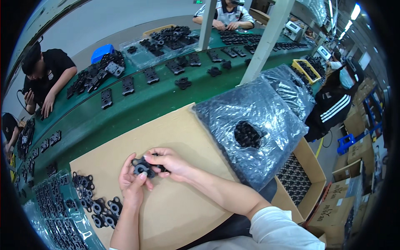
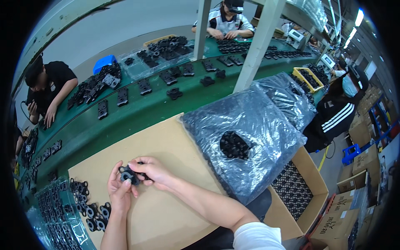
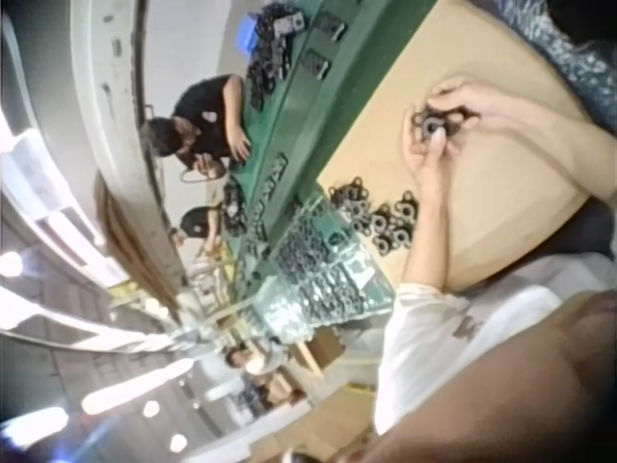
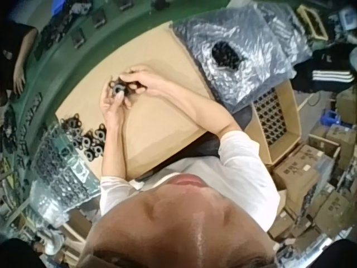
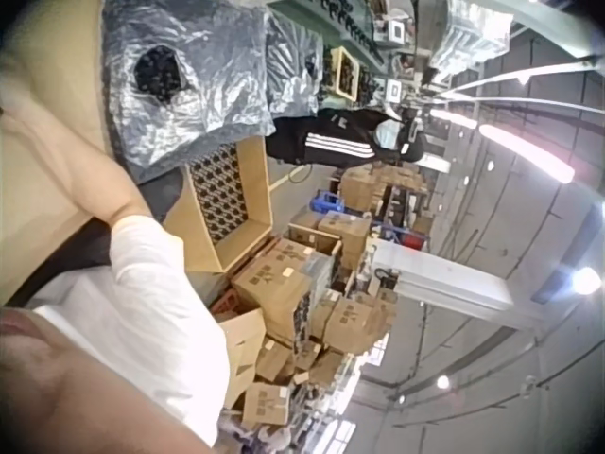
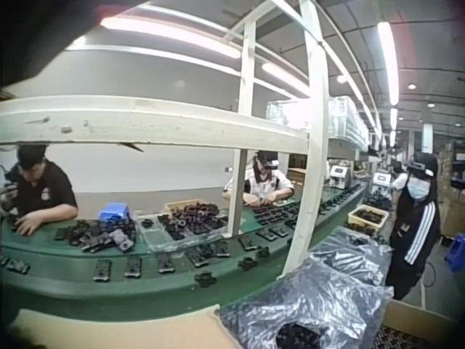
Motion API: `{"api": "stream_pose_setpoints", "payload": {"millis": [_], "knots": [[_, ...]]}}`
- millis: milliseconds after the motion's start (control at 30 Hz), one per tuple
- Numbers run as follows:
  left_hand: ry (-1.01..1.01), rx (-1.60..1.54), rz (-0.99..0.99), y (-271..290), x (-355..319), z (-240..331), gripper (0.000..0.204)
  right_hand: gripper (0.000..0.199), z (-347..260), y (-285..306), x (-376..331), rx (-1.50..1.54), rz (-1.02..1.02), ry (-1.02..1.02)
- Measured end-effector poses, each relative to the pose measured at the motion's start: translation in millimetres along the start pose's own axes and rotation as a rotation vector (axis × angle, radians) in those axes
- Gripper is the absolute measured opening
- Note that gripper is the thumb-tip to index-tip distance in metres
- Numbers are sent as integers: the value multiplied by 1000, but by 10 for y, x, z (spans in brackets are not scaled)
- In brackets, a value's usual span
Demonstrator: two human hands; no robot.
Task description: The person assembles components by picking up plastic plates and small plugs and fitting the plugs into the holes of the plates by hand.
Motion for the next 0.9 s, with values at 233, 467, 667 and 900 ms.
{"api": "stream_pose_setpoints", "payload": {"millis": [233,467,667,900], "knots": [[-64,-215,173,-74,14,53,61,20,-19,53,-1,453,-55,79],[-61,-128,32,-40,15,52,58,24,-34,28,12,315,-20,85],[-19,-87,8,44,23,-11,49,23,-65,3,2,127,-15,115],[0,-74,44,33,27,-21,42,16,-21,0,-2,49,-58,66]]}}
Point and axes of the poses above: each hand's wrist, its own x-axis towards the middle knuckle, its own y-axis out of the back of the hand, z = x × y, the point moved 8 cm from there along x, towards the middle knuckle, and after that the axes turned 12 degrees about -z, right-handed, at the moved point
